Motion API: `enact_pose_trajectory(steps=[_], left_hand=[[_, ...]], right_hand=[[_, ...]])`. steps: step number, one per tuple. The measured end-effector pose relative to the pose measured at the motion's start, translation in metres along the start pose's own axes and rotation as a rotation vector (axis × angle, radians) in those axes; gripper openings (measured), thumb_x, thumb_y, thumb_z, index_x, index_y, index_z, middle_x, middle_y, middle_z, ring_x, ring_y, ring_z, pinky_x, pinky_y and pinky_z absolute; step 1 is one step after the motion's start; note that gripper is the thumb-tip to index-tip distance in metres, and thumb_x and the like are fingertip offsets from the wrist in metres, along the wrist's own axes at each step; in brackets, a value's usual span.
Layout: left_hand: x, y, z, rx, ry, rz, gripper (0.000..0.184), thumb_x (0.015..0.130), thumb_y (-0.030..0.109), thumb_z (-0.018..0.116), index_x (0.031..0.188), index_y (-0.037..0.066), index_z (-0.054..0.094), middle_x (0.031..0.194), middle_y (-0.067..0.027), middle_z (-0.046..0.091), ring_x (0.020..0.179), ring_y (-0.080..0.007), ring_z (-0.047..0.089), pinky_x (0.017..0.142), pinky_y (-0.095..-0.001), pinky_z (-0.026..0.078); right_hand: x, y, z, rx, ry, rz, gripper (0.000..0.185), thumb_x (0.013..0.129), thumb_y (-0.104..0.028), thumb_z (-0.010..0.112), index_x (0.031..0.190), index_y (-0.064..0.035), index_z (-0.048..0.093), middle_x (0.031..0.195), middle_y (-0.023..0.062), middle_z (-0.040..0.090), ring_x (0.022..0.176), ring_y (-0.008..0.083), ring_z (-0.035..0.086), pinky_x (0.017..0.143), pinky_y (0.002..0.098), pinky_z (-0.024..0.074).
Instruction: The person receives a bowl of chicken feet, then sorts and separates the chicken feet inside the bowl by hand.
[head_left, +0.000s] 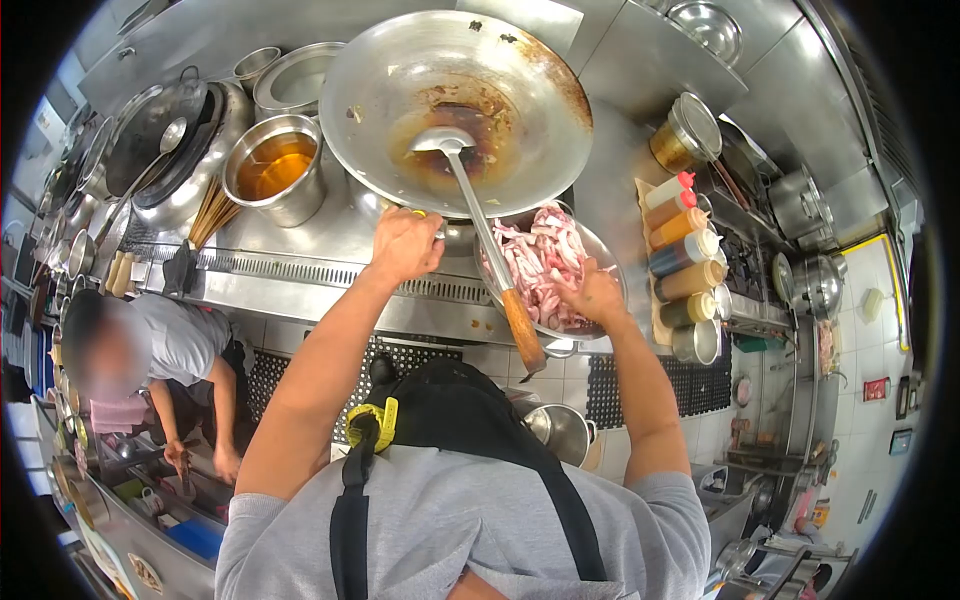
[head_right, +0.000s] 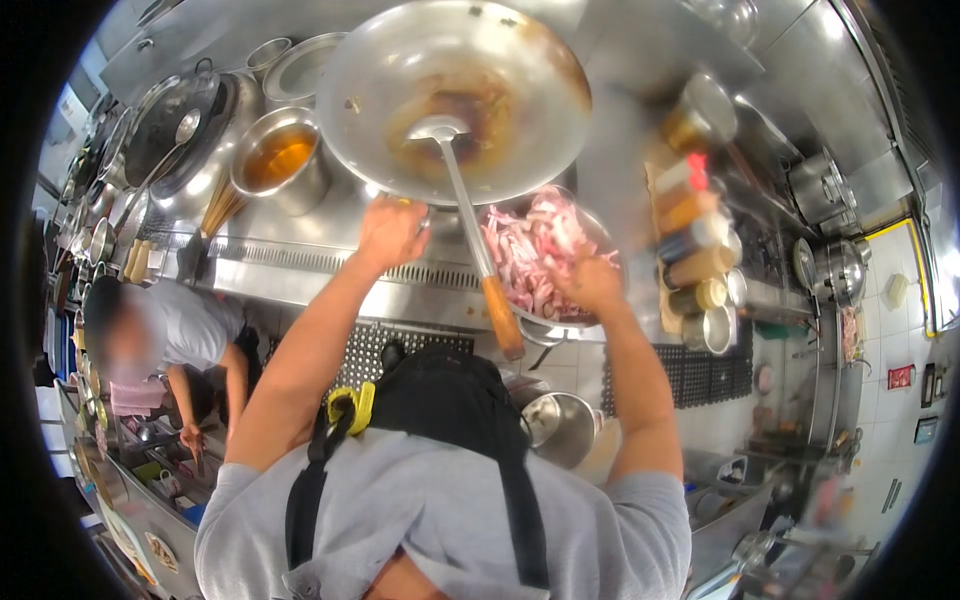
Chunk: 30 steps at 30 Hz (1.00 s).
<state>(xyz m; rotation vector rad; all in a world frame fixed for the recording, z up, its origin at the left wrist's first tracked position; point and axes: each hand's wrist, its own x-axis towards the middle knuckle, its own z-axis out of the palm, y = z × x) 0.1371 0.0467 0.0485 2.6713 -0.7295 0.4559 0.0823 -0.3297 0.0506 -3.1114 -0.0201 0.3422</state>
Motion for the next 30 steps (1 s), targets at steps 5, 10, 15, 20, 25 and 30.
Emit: enact_pose_trajectory(steps=[5, 10, 15, 20, 25, 30], left_hand=[[0.001, 0.0, 0.001, 0.005, -0.008, -0.01, 0.017, 0.077, 0.024, 0.072, 0.085, 0.01, 0.066, 0.073, -0.0136, 0.068, 0.073, -0.0344, 0.067, 0.081, -0.045, 0.049], [0.001, 0.0, 0.001, 0.004, 0.0, -0.011, 0.017, 0.076, 0.023, 0.072, 0.084, 0.009, 0.065, 0.072, -0.0138, 0.067, 0.072, -0.034, 0.066, 0.081, -0.0449, 0.049], [0.001, 0.0, 0.002, 0.006, 0.008, -0.005, 0.017, 0.076, 0.023, 0.072, 0.084, 0.009, 0.065, 0.071, -0.0137, 0.067, 0.072, -0.0342, 0.066, 0.081, -0.045, 0.049], [0.001, 0.001, 0.001, 0.01, -0.005, -0.015, 0.017, 0.076, 0.023, 0.071, 0.084, 0.009, 0.065, 0.071, -0.0138, 0.067, 0.072, -0.0344, 0.066, 0.082, -0.0449, 0.049], [0.001, 0.0, 0.001, -0.006, -0.005, -0.004, 0.017, 0.076, 0.023, 0.071, 0.084, 0.009, 0.065, 0.071, -0.0136, 0.066, 0.071, -0.0344, 0.066, 0.081, -0.0447, 0.049], [0.0, -0.001, 0.003, -0.01, 0.007, -0.008, 0.016, 0.077, 0.022, 0.071, 0.084, 0.009, 0.065, 0.072, -0.0136, 0.067, 0.072, -0.0344, 0.066, 0.081, -0.0453, 0.048]], right_hand=[[0.001, 0.004, -0.002, 0.061, -0.012, -0.031, 0.094, 0.086, -0.066, 0.062, 0.134, 0.0135, 0.046, 0.106, 0.0301, 0.07, 0.098, 0.0413, 0.071, 0.087, 0.0479, 0.0567], [0.001, 0.013, 0.005, 0.122, 0.084, -0.09, 0.081, 0.086, -0.064, 0.065, 0.128, 0.005, 0.055, 0.1, 0.0268, 0.071, 0.093, 0.0409, 0.072, 0.083, 0.0478, 0.0572], [0.005, 0.018, 0.011, 0.215, 0.073, -0.055, 0.077, 0.085, -0.063, 0.067, 0.123, 0.0033, 0.06, 0.094, 0.0257, 0.072, 0.089, 0.0404, 0.072, 0.082, 0.0478, 0.0568], [0.003, 0.014, -0.001, 0.331, -0.021, 0.015, 0.082, 0.079, -0.061, 0.075, 0.124, 0.0052, 0.056, 0.107, 0.033, 0.069, 0.105, 0.0461, 0.067, 0.092, 0.0481, 0.052], [0.01, 0.026, 0.016, 0.27, -0.038, -0.012, 0.066, 0.082, -0.059, 0.073, 0.106, 0.0018, 0.069, 0.1, 0.0297, 0.071, 0.1, 0.0436, 0.069, 0.088, 0.048, 0.0532], [0.011, 0.035, 0.033, 0.254, 0.086, -0.016, 0.059, 0.083, -0.055, 0.074, 0.096, 0.0021, 0.072, 0.091, 0.0258, 0.072, 0.09, 0.04, 0.071, 0.081, 0.047, 0.0542]])
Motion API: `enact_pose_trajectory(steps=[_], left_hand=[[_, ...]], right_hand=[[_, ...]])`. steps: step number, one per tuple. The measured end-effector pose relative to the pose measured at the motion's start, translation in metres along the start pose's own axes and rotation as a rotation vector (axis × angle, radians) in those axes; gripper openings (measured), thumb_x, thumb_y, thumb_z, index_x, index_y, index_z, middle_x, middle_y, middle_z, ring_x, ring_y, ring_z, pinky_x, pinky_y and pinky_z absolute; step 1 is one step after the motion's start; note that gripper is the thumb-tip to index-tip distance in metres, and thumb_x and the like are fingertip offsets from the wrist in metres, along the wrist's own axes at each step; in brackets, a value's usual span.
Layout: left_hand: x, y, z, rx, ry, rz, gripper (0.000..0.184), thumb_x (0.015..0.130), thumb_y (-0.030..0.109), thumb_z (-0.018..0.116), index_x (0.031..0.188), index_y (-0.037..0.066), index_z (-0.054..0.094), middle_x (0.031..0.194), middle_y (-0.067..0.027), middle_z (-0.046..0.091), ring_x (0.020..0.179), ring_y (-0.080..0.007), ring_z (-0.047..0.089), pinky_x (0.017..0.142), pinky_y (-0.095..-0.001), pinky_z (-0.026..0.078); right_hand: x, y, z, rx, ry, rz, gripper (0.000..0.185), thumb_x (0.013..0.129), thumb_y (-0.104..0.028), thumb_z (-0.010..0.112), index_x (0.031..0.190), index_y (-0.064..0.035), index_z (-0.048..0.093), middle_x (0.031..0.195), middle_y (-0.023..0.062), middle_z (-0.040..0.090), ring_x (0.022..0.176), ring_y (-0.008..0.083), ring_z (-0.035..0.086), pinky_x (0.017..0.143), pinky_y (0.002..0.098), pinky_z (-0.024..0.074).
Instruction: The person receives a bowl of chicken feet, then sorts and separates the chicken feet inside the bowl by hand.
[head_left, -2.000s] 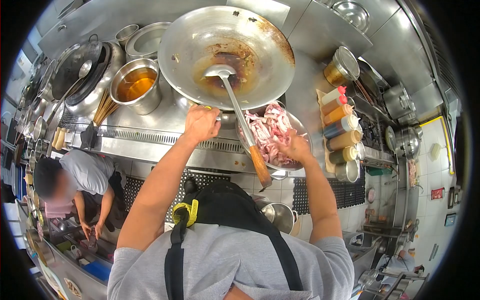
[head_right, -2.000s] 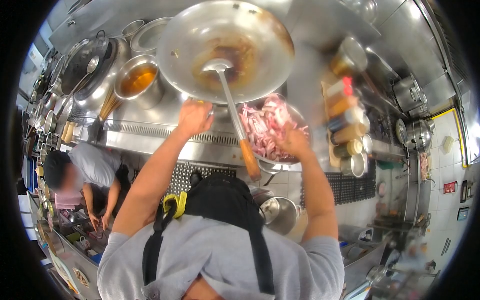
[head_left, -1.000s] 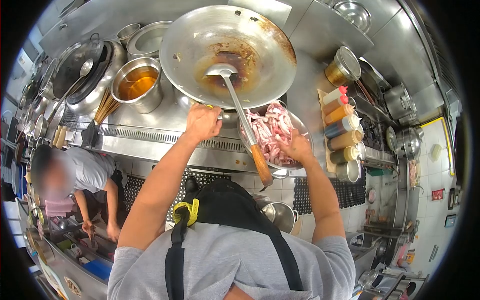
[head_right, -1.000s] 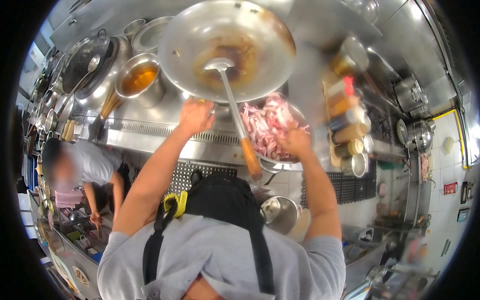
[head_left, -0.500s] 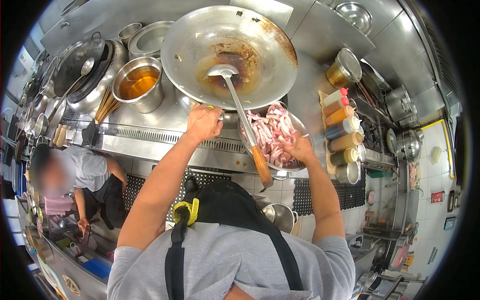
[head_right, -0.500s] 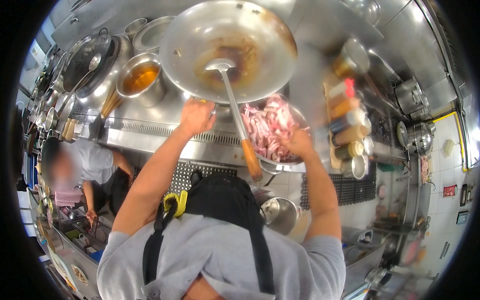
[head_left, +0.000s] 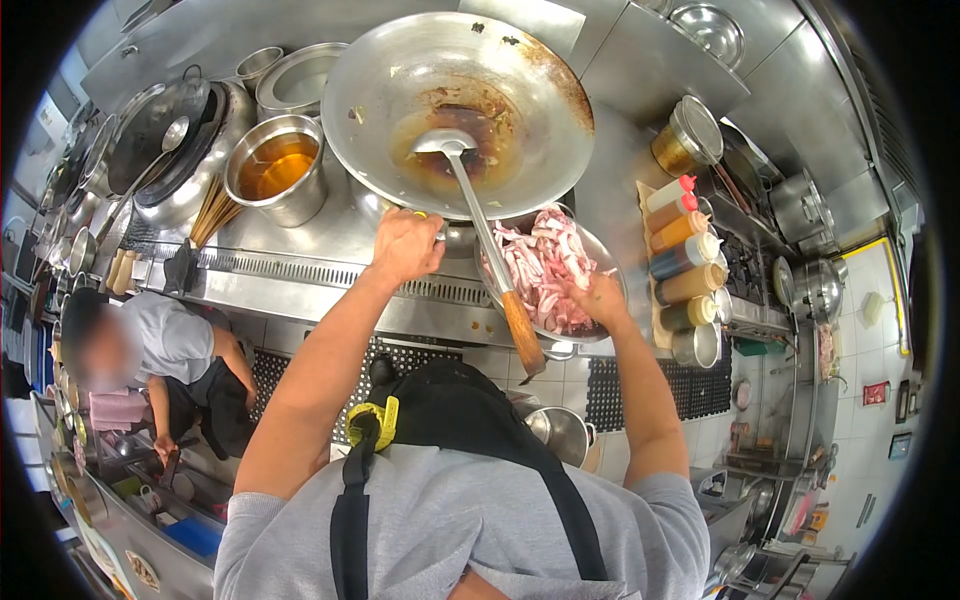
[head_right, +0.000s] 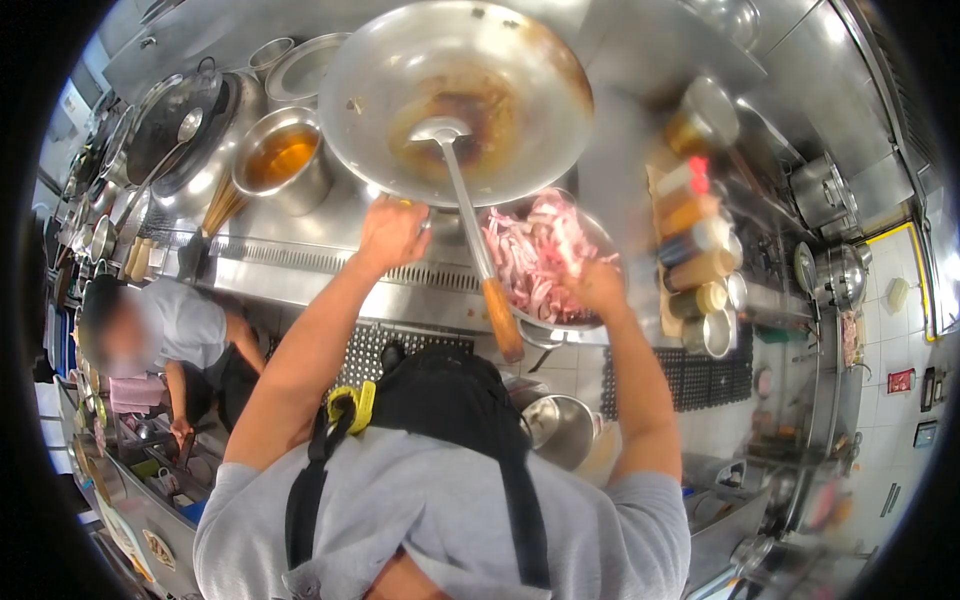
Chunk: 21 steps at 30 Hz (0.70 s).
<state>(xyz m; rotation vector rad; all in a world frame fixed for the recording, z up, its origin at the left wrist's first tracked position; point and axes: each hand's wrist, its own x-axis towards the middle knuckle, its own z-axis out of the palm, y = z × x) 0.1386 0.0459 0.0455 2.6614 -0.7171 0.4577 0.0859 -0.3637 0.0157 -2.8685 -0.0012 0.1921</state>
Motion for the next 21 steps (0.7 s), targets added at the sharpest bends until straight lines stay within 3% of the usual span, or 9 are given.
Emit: enact_pose_trajectory(steps=[4, 7, 13, 16, 19, 21], left_hand=[[0.0, 0.0, 0.001, 0.014, -0.021, -0.005, 0.016, 0.077, 0.022, 0.071, 0.084, 0.01, 0.064, 0.074, -0.0139, 0.067, 0.074, -0.0346, 0.066, 0.081, -0.0456, 0.048], [0.0, 0.0, 0.0, 0.013, -0.02, 0.004, 0.016, 0.078, 0.023, 0.071, 0.084, 0.01, 0.064, 0.074, -0.0141, 0.067, 0.075, -0.0347, 0.067, 0.08, -0.0459, 0.049], [0.001, 0.001, -0.001, -0.002, -0.039, -0.023, 0.018, 0.076, 0.023, 0.072, 0.084, 0.008, 0.066, 0.073, -0.0145, 0.068, 0.077, -0.0338, 0.067, 0.081, -0.0452, 0.048], [0.001, 0.002, -0.002, -0.014, -0.027, -0.024, 0.017, 0.076, 0.022, 0.072, 0.083, 0.008, 0.067, 0.073, -0.015, 0.068, 0.077, -0.0341, 0.067, 0.081, -0.0453, 0.048], [0.001, 0.0, -0.002, -0.014, -0.002, 0.006, 0.018, 0.077, 0.024, 0.072, 0.084, 0.01, 0.064, 0.075, -0.0139, 0.068, 0.077, -0.0351, 0.067, 0.078, -0.0461, 0.049], [0.003, 0.001, -0.001, 0.005, 0.016, 0.014, 0.016, 0.076, 0.022, 0.072, 0.081, 0.009, 0.065, 0.073, -0.014, 0.067, 0.076, -0.0344, 0.067, 0.079, -0.0458, 0.048]], right_hand=[[-0.001, 0.013, 0.002, 0.332, 0.015, -0.032, 0.051, 0.085, -0.047, 0.075, 0.096, 0.0026, 0.072, 0.085, 0.0203, 0.074, 0.078, 0.0248, 0.072, 0.072, 0.0379, 0.0546], [-0.016, -0.005, -0.037, 0.424, -0.143, 0.089, 0.043, 0.086, -0.04, 0.075, 0.094, 0.0026, 0.073, 0.083, 0.0163, 0.074, 0.075, 0.0152, 0.068, 0.068, 0.0327, 0.0531], [-0.025, -0.014, -0.053, 0.279, 0.061, 0.126, 0.034, 0.085, -0.034, 0.074, 0.095, -0.0008, 0.074, 0.08, 0.0157, 0.073, 0.073, 0.025, 0.072, 0.067, 0.0364, 0.0538], [-0.025, -0.008, -0.039, -0.107, 0.498, -0.079, 0.031, 0.085, -0.032, 0.072, 0.095, -0.0026, 0.075, 0.085, 0.0181, 0.073, 0.078, 0.0317, 0.072, 0.07, 0.0386, 0.0545], [-0.017, -0.014, -0.038, 0.121, 0.12, -0.024, 0.024, 0.086, -0.031, 0.068, 0.099, -0.0119, 0.075, 0.096, 0.0181, 0.073, 0.087, 0.0387, 0.07, 0.075, 0.0472, 0.0547], [-0.014, -0.013, -0.027, 0.055, 0.113, -0.101, 0.022, 0.087, -0.029, 0.066, 0.103, -0.0142, 0.074, 0.098, 0.0188, 0.072, 0.091, 0.0385, 0.069, 0.079, 0.049, 0.0544]])
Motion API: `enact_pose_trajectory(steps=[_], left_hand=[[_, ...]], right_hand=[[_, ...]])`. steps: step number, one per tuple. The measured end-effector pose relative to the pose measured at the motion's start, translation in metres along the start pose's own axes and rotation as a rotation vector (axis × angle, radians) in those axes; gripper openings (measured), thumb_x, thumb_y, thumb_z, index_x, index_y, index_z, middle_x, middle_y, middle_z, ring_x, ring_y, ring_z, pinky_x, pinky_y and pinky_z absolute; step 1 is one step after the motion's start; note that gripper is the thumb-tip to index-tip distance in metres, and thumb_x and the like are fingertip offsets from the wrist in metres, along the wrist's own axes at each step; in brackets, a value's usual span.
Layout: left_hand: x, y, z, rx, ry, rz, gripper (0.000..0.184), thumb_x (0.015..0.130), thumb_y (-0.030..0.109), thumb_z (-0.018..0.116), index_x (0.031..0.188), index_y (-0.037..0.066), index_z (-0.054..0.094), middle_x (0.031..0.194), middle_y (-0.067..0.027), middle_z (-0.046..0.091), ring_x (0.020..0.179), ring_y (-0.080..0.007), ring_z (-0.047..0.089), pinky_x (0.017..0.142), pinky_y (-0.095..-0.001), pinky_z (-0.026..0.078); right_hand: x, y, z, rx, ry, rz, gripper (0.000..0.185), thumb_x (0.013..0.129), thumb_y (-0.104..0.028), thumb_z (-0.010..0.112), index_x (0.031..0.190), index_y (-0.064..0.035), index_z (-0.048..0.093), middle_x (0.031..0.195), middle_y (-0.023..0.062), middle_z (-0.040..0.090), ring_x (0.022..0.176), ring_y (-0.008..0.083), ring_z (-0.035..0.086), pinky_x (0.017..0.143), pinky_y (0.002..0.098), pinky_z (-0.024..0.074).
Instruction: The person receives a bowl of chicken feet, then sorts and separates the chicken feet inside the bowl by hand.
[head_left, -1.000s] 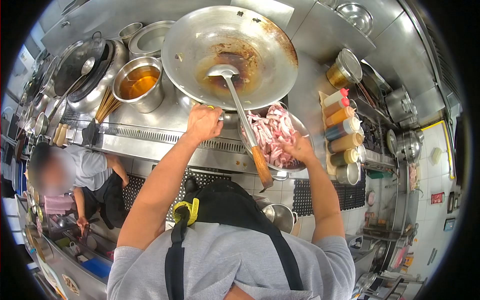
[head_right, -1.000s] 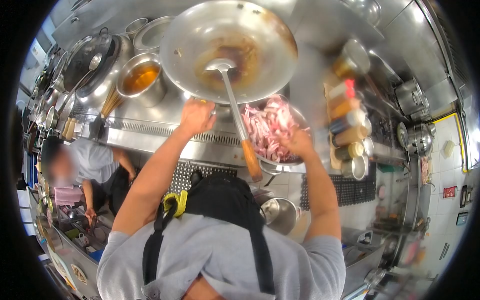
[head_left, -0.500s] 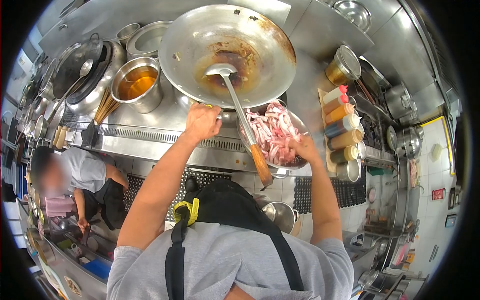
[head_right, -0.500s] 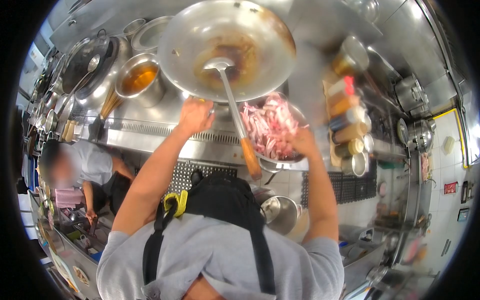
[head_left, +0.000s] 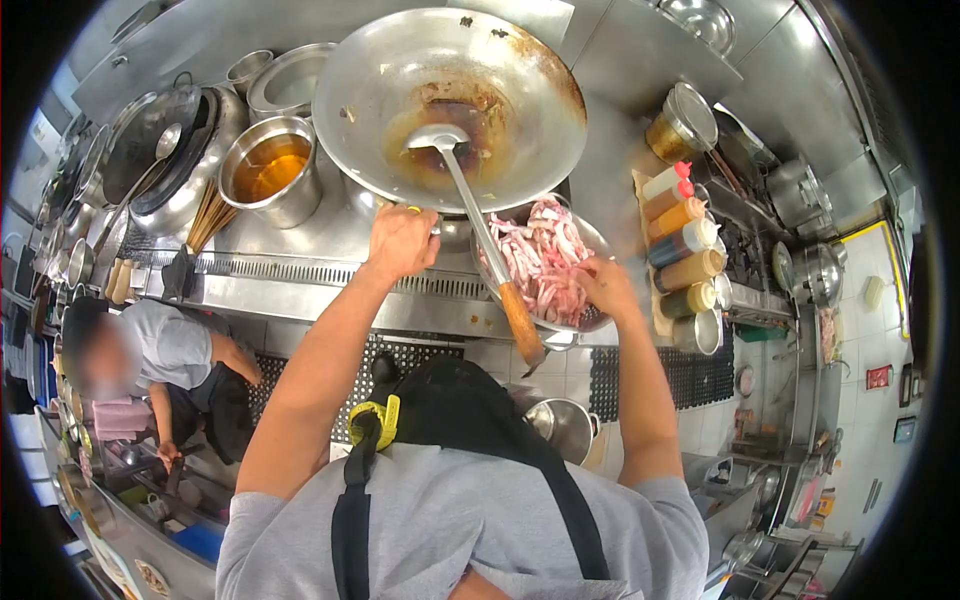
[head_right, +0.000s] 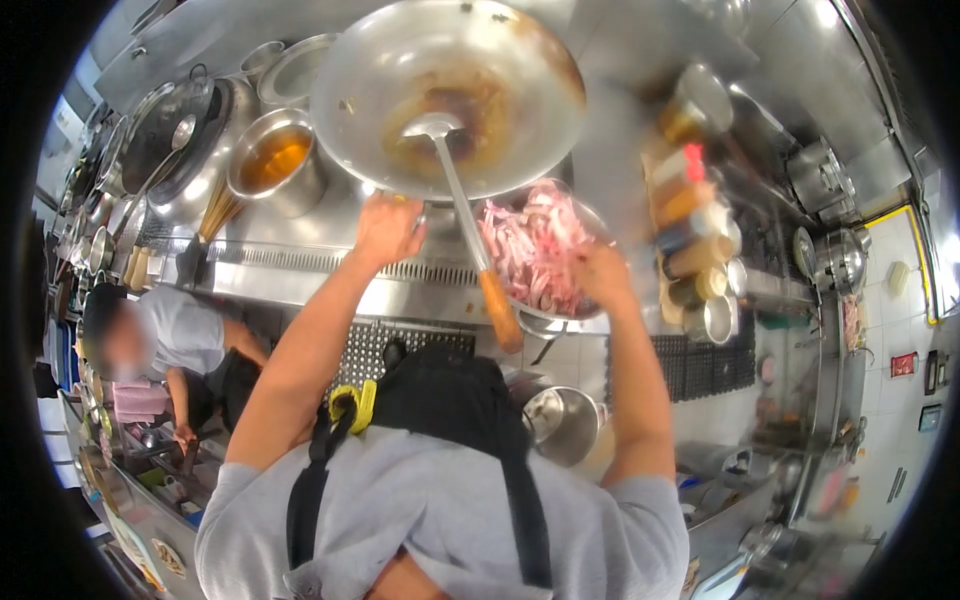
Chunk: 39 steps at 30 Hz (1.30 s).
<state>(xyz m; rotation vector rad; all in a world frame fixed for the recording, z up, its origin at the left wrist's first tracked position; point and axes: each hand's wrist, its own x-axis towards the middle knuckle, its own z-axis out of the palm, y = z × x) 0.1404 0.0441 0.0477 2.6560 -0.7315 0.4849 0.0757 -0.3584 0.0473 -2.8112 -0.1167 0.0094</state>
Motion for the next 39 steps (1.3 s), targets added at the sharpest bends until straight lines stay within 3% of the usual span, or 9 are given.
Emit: enact_pose_trajectory(steps=[4, 7, 11, 14, 17, 23, 29, 32, 39], left_hand=[[-0.004, 0.0, 0.0, 0.007, -0.057, -0.026, 0.019, 0.078, 0.026, 0.072, 0.086, 0.009, 0.065, 0.08, -0.0153, 0.068, 0.079, -0.0347, 0.067, 0.081, -0.0469, 0.048], [-0.001, -0.002, 0.002, 0.023, -0.072, -0.02, 0.019, 0.079, 0.026, 0.072, 0.085, 0.009, 0.065, 0.08, -0.0151, 0.068, 0.078, -0.0343, 0.067, 0.081, -0.0468, 0.048], [-0.002, -0.001, -0.001, 0.061, -0.079, -0.008, 0.019, 0.078, 0.025, 0.072, 0.085, 0.009, 0.065, 0.074, -0.0127, 0.068, 0.074, -0.0344, 0.067, 0.079, -0.0457, 0.049], [-0.003, -0.001, 0.002, 0.006, -0.037, -0.013, 0.017, 0.076, 0.023, 0.071, 0.083, 0.009, 0.065, 0.073, -0.0136, 0.068, 0.076, -0.0332, 0.067, 0.08, -0.0458, 0.047], [-0.002, -0.002, 0.002, 0.01, -0.07, -0.041, 0.017, 0.076, 0.023, 0.071, 0.083, 0.009, 0.065, 0.073, -0.0136, 0.068, 0.076, -0.0335, 0.066, 0.08, -0.0459, 0.047], [-0.003, 0.001, -0.001, -0.008, -0.03, -0.015, 0.017, 0.077, 0.023, 0.071, 0.082, 0.008, 0.065, 0.073, -0.0143, 0.068, 0.077, -0.0342, 0.066, 0.08, -0.046, 0.047], [-0.003, 0.0, 0.0, -0.048, -0.03, -0.033, 0.016, 0.077, 0.022, 0.071, 0.082, 0.008, 0.064, 0.073, -0.0144, 0.068, 0.077, -0.0344, 0.066, 0.081, -0.0455, 0.047], [-0.003, 0.001, -0.001, -0.033, -0.057, -0.048, 0.016, 0.076, 0.022, 0.071, 0.083, 0.008, 0.065, 0.073, -0.0142, 0.068, 0.078, -0.0342, 0.066, 0.082, -0.0453, 0.047], [-0.003, 0.001, -0.001, -0.025, -0.051, -0.042, 0.017, 0.077, 0.023, 0.071, 0.084, 0.009, 0.065, 0.074, -0.014, 0.068, 0.078, -0.0341, 0.066, 0.081, -0.0453, 0.047]], right_hand=[[-0.003, -0.006, 0.018, 0.055, -0.136, -0.03, 0.021, 0.09, -0.026, 0.063, 0.105, -0.0133, 0.072, 0.096, 0.0189, 0.071, 0.094, 0.0392, 0.068, 0.085, 0.0521, 0.053], [0.002, 0.009, 0.032, -0.111, -0.012, -0.273, 0.039, 0.089, -0.024, 0.069, 0.123, -0.0069, 0.063, 0.096, 0.02, 0.072, 0.094, 0.0384, 0.07, 0.08, 0.044, 0.054], [0.0, -0.019, 0.001, 0.044, -0.208, -0.033, 0.036, 0.091, -0.031, 0.07, 0.116, -0.0058, 0.064, 0.097, 0.0215, 0.071, 0.094, 0.04, 0.069, 0.079, 0.0457, 0.0526], [-0.004, -0.001, 0.007, 0.014, -0.124, -0.071, 0.031, 0.092, -0.03, 0.069, 0.11, -0.0048, 0.066, 0.09, 0.0201, 0.071, 0.089, 0.0378, 0.069, 0.078, 0.0444, 0.0523], [0.001, 0.04, 0.031, -0.03, -0.169, -0.072, 0.028, 0.091, -0.027, 0.072, 0.104, -0.0027, 0.067, 0.08, 0.0132, 0.07, 0.078, 0.0273, 0.069, 0.069, 0.039, 0.0526], [-0.01, 0.011, 0.002, 0.632, -0.317, 0.165, 0.026, 0.089, -0.012, 0.068, 0.112, -0.0007, 0.069, 0.081, 0.0009, 0.068, 0.071, 0.01, 0.065, 0.058, 0.0279, 0.0502], [-0.011, 0.022, 0.018, 0.245, -0.136, -0.163, 0.03, 0.092, -0.015, 0.063, 0.116, -0.0003, 0.07, 0.087, 0.0071, 0.071, 0.07, 0.0132, 0.064, 0.06, 0.0273, 0.0496], [-0.003, 0.035, 0.03, 0.252, -0.139, -0.116, 0.028, 0.095, -0.023, 0.061, 0.109, -0.0019, 0.072, 0.081, 0.0095, 0.071, 0.061, 0.0141, 0.063, 0.054, 0.0274, 0.0486], [-0.004, -0.007, 0.01, 0.503, -0.262, 0.4, 0.04, 0.098, -0.041, 0.059, 0.098, -0.0031, 0.072, 0.059, 0.007, 0.063, 0.044, 0.0125, 0.056, 0.042, 0.0288, 0.0452]])
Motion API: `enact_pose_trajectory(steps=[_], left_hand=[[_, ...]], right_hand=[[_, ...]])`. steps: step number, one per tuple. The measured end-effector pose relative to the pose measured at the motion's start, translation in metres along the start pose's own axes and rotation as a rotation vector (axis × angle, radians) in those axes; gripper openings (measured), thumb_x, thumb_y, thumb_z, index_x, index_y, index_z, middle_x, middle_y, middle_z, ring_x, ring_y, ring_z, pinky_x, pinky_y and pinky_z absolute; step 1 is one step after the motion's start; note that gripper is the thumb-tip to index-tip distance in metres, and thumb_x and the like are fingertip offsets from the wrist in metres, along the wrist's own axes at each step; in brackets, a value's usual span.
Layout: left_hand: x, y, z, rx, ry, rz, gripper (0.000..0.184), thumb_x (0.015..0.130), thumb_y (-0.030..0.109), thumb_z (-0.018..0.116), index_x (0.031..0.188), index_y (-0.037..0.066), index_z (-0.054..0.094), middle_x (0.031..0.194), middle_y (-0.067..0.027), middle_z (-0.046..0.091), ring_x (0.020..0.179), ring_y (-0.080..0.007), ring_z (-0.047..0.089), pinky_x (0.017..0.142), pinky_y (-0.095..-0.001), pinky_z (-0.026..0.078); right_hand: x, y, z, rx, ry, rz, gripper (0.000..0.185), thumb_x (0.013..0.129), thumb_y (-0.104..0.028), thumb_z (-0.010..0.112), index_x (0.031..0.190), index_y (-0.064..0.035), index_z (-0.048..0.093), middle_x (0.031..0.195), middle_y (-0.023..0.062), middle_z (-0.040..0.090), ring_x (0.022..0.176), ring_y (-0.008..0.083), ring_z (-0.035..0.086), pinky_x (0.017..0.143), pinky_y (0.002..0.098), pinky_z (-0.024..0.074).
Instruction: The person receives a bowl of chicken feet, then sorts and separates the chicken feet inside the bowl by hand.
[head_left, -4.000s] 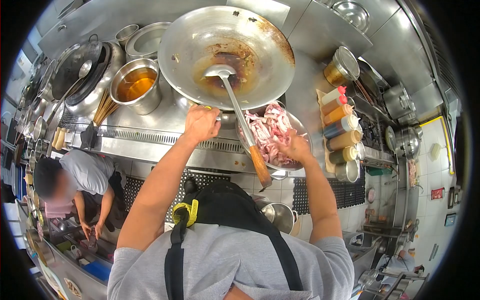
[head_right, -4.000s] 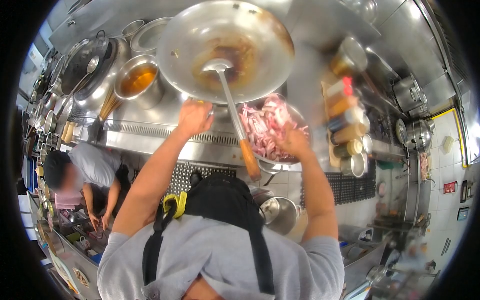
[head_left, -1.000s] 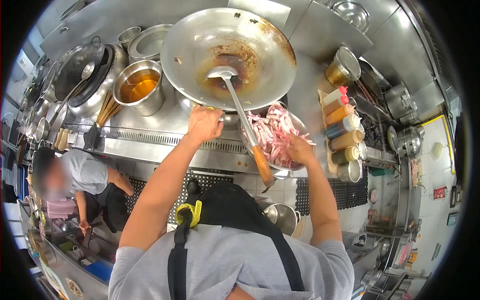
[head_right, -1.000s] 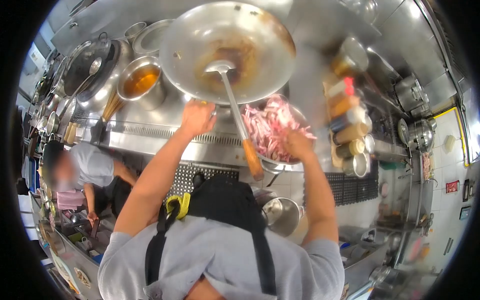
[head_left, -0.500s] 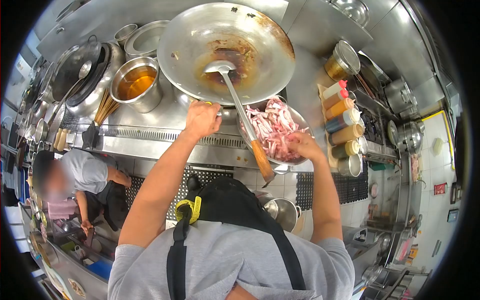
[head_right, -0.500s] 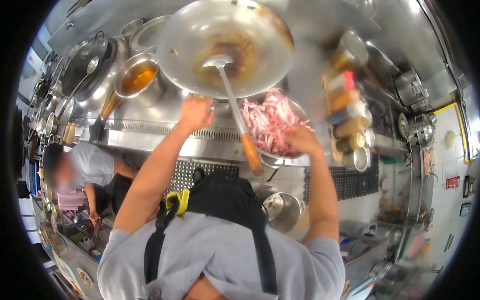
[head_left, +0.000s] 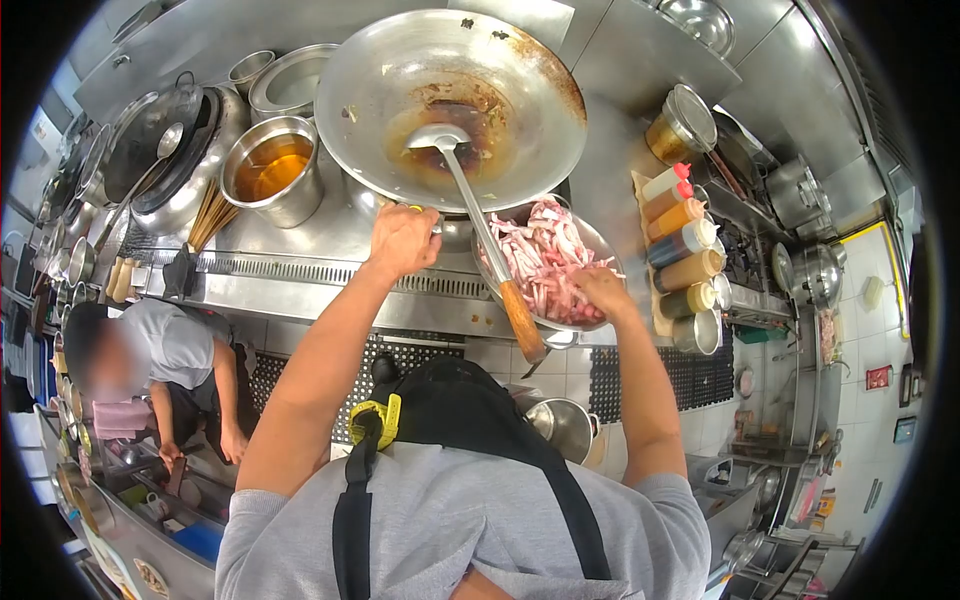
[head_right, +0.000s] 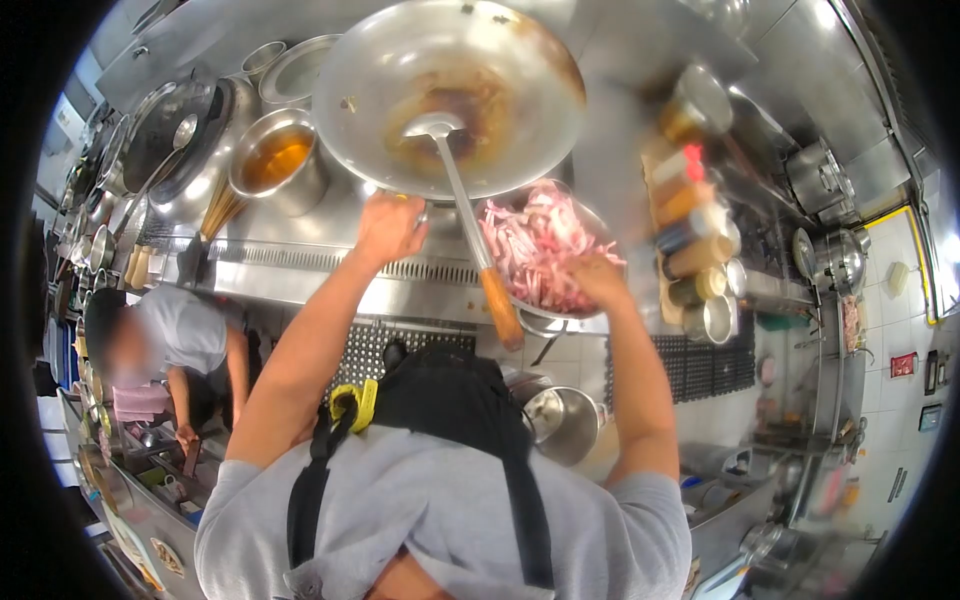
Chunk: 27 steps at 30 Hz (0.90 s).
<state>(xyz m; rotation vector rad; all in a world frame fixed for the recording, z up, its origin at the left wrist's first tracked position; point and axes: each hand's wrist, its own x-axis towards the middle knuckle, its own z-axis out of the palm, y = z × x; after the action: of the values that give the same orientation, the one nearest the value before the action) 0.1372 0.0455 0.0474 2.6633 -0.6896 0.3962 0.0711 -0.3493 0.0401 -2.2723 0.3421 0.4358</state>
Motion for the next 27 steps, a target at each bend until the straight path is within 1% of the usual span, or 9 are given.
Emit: enact_pose_trajectory(steps=[2, 5, 8, 11, 15, 19, 23, 26, 27], left_hand=[[0.0, 0.001, 0.0, 0.007, 0.003, 0.0, 0.017, 0.077, 0.023, 0.071, 0.085, 0.009, 0.066, 0.074, -0.014, 0.068, 0.079, -0.034, 0.066, 0.081, -0.0453, 0.047], [0.0, 0.001, -0.001, 0.003, -0.006, -0.005, 0.017, 0.077, 0.023, 0.071, 0.085, 0.009, 0.066, 0.074, -0.0141, 0.068, 0.079, -0.034, 0.066, 0.081, -0.0458, 0.047], [-0.001, 0.0, 0.0, 0.002, 0.014, 0.005, 0.017, 0.077, 0.023, 0.071, 0.085, 0.009, 0.066, 0.074, -0.014, 0.068, 0.079, -0.0341, 0.066, 0.081, -0.0463, 0.047], [0.0, 0.001, -0.002, 0.013, 0.005, -0.004, 0.017, 0.077, 0.023, 0.071, 0.085, 0.009, 0.066, 0.074, -0.014, 0.068, 0.078, -0.0343, 0.066, 0.081, -0.0463, 0.047], [0.0, -0.002, 0.001, 0.03, 0.027, 0.033, 0.017, 0.077, 0.023, 0.073, 0.082, 0.009, 0.064, 0.072, -0.0141, 0.067, 0.073, -0.0349, 0.066, 0.077, -0.0467, 0.049], [-0.001, -0.002, 0.002, 0.026, 0.037, 0.045, 0.017, 0.077, 0.023, 0.072, 0.083, 0.009, 0.064, 0.072, -0.0142, 0.067, 0.073, -0.0352, 0.066, 0.078, -0.0465, 0.049], [0.0, -0.001, -0.001, 0.019, 0.01, 0.035, 0.018, 0.078, 0.023, 0.072, 0.084, 0.008, 0.065, 0.073, -0.0144, 0.067, 0.074, -0.0355, 0.066, 0.079, -0.0467, 0.049], [0.001, -0.002, 0.0, 0.027, 0.004, 0.035, 0.018, 0.078, 0.023, 0.072, 0.084, 0.008, 0.065, 0.073, -0.0143, 0.067, 0.074, -0.0354, 0.066, 0.079, -0.0466, 0.049], [0.001, -0.002, 0.001, 0.026, 0.005, 0.034, 0.018, 0.078, 0.023, 0.072, 0.084, 0.008, 0.065, 0.073, -0.0142, 0.067, 0.074, -0.0354, 0.066, 0.079, -0.0466, 0.049]], right_hand=[[0.003, 0.004, 0.007, 0.012, 0.053, -0.027, 0.048, 0.097, -0.047, 0.06, 0.093, -0.0015, 0.073, 0.06, 0.0082, 0.064, 0.046, 0.0139, 0.058, 0.043, 0.0298, 0.0464], [0.026, 0.017, 0.015, -0.334, 0.1, -0.073, 0.062, 0.093, -0.059, 0.057, 0.083, 0.0001, 0.073, 0.066, 0.0136, 0.069, 0.057, 0.0234, 0.067, 0.055, 0.037, 0.0536], [0.016, -0.006, 0.018, -0.489, 0.123, -0.1, 0.072, 0.09, -0.067, 0.053, 0.079, 0.0007, 0.074, 0.074, 0.0179, 0.072, 0.074, 0.0325, 0.072, 0.074, 0.0425, 0.0554], [0.017, -0.013, 0.021, -0.564, 0.14, -0.039, 0.072, 0.088, -0.068, 0.052, 0.085, -0.0001, 0.076, 0.079, 0.0193, 0.073, 0.085, 0.0363, 0.071, 0.085, 0.0431, 0.0528], [0.018, -0.018, 0.026, -0.479, 0.083, -0.13, 0.067, 0.087, -0.063, 0.054, 0.088, 0.0009, 0.075, 0.085, 0.0221, 0.073, 0.088, 0.0356, 0.072, 0.085, 0.0438, 0.0534], [0.006, -0.04, 0.024, -0.462, 0.034, -0.1, 0.066, 0.086, -0.061, 0.056, 0.094, 0.002, 0.074, 0.09, 0.0249, 0.073, 0.092, 0.0364, 0.072, 0.088, 0.0452, 0.053], [0.007, -0.041, 0.028, -0.596, 0.091, -0.048, 0.07, 0.085, -0.063, 0.058, 0.101, 0.0027, 0.074, 0.094, 0.0266, 0.073, 0.096, 0.0395, 0.071, 0.09, 0.0465, 0.0524], [0.011, -0.028, 0.032, -0.599, 0.169, -0.117, 0.072, 0.085, -0.065, 0.058, 0.101, 0.0028, 0.074, 0.098, 0.0281, 0.072, 0.097, 0.0419, 0.07, 0.09, 0.0474, 0.0523], [0.012, -0.026, 0.032, -0.586, 0.159, -0.117, 0.072, 0.085, -0.065, 0.058, 0.102, 0.0034, 0.073, 0.099, 0.0289, 0.072, 0.098, 0.042, 0.07, 0.09, 0.0476, 0.0522]])
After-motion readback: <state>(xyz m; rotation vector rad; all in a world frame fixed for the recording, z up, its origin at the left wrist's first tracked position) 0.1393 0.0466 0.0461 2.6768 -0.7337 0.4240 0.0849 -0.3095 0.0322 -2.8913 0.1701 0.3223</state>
